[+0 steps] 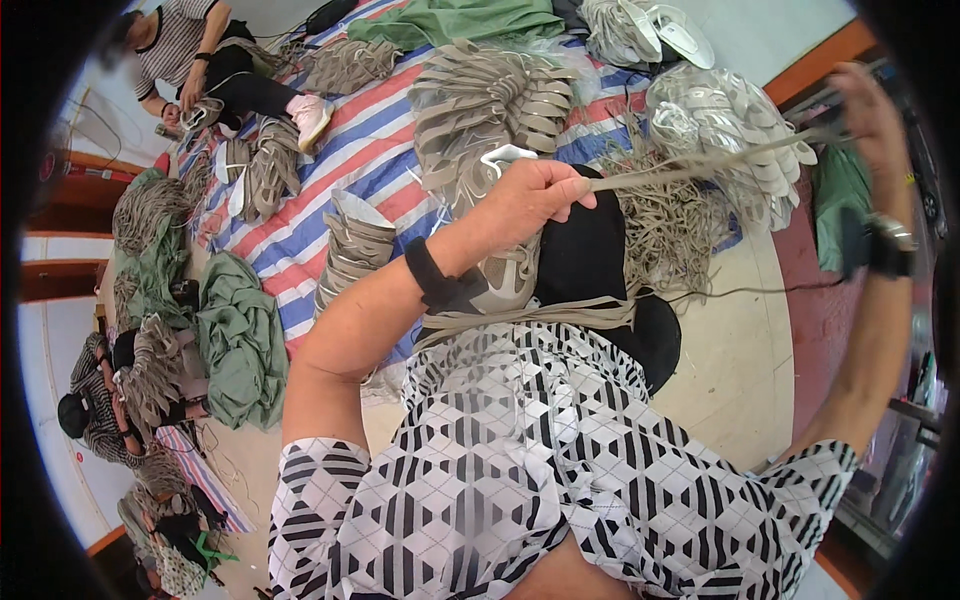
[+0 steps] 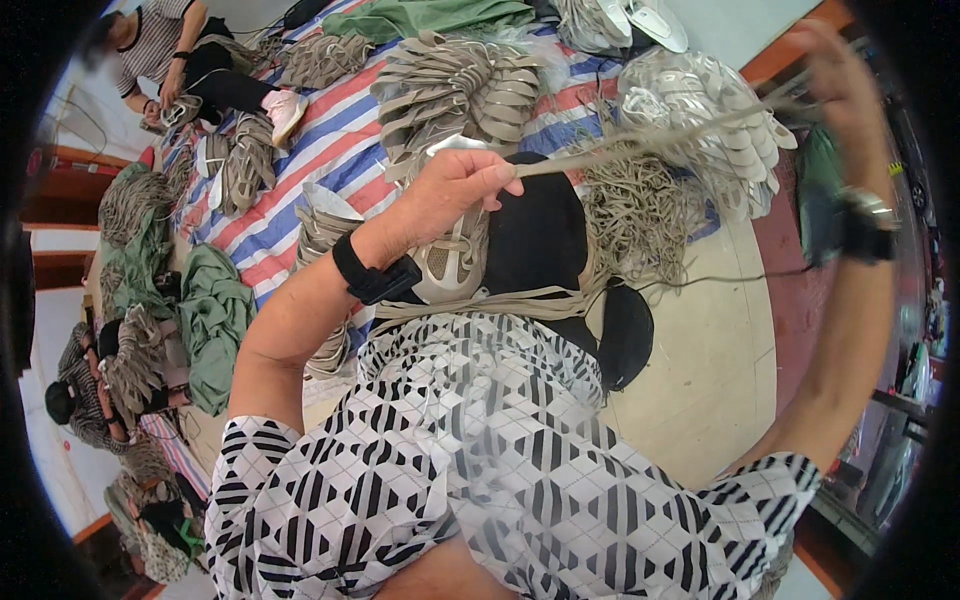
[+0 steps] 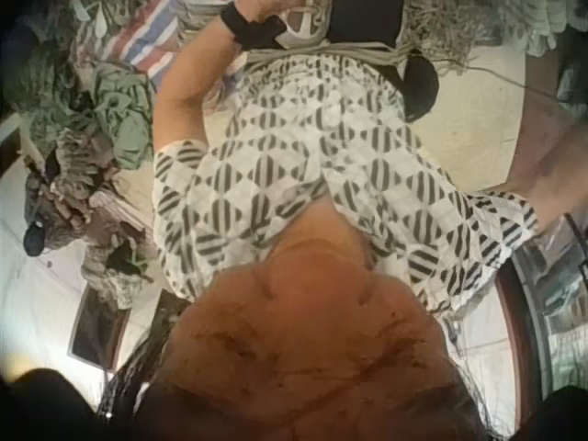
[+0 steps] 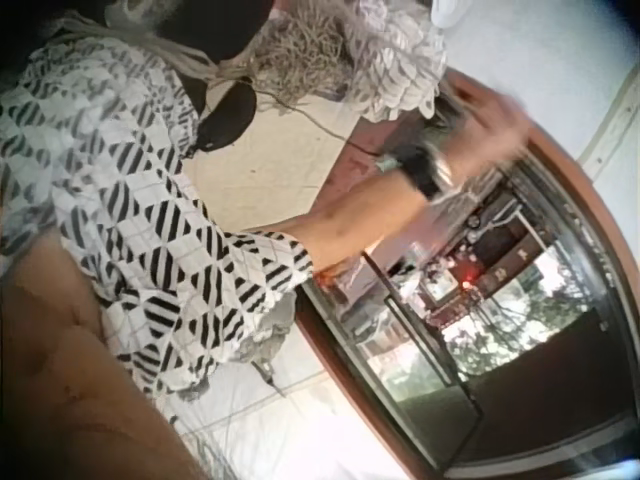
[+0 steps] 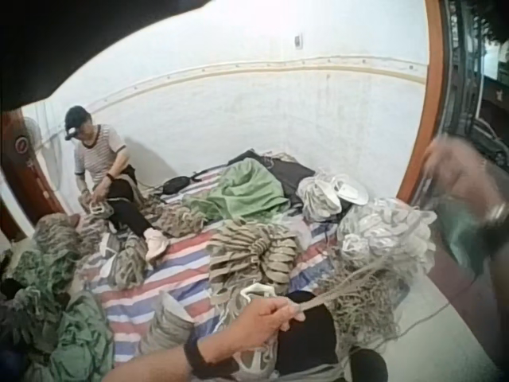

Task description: The person sits on a striped mat and threads beige shoelaces through the eyelets of a beige sneaker. They pull the laces tight and adjust the loops, working on one shoe at a time. Other people are visible in the background performing similar tasks.

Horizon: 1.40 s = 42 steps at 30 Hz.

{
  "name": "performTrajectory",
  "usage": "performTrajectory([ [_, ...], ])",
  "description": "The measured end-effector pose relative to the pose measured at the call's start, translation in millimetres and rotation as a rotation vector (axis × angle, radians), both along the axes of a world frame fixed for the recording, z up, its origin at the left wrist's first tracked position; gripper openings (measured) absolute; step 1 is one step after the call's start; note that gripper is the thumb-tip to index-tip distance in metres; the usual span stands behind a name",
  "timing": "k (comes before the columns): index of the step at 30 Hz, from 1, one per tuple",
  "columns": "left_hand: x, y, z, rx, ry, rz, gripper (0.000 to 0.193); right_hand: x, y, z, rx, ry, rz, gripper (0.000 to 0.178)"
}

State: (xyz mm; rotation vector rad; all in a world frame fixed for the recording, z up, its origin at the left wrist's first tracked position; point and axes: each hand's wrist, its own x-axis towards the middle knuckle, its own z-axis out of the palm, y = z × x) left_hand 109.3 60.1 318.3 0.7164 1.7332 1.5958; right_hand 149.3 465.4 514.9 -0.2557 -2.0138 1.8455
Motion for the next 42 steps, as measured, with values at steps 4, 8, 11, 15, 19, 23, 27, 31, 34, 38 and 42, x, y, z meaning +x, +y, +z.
performTrajectory([
  [4, 2, 5, 7, -0.197, 0.216, -0.045, 0.026, 8, -153, -143, 0.405, -0.16, 0.664, 0.043],
  [8, 6, -18, -5, -0.139, 0.514, 0.113, 0.023, 18, -221, -200, -0.091, -0.502, 0.874, 0.025],
  [11, 15, -58, -23, -0.17, 0.677, 0.378, 0.022, 23, -220, -217, -0.433, -0.774, 0.697, 0.028],
  [15, 38, -90, -54, -0.578, 0.703, 0.432, 0.026, 51, -229, -246, -0.38, -1.082, 0.706, 0.044],
  [19, 44, -82, -68, -0.677, 0.681, 0.429, 0.031, 60, -256, -265, -0.574, -1.2, 0.65, 0.043],
  [23, 39, -75, -61, -0.626, 0.635, 0.342, 0.028, 52, -278, -267, -0.671, -1.239, 0.587, 0.036],
  [27, 42, -79, -55, -0.629, 0.845, 0.273, 0.022, 53, -279, -265, -0.792, -1.192, 0.462, 0.027],
  [31, 41, -82, -61, -0.515, 0.931, 0.202, 0.017, 61, -258, -262, -0.71, -1.089, 0.484, 0.026],
  [34, 34, -85, -69, -0.363, 0.801, 0.177, 0.017, 59, -243, -261, -0.743, -1.103, 0.542, 0.021],
  [38, 24, -101, -75, -0.248, 0.554, 0.134, 0.018, 49, -241, -263, -0.455, -1.001, 0.654, 0.017],
  [42, 30, -109, -75, -0.533, 0.576, 0.213, 0.018, 47, -248, -266, -0.002, -0.783, 0.579, 0.016],
])
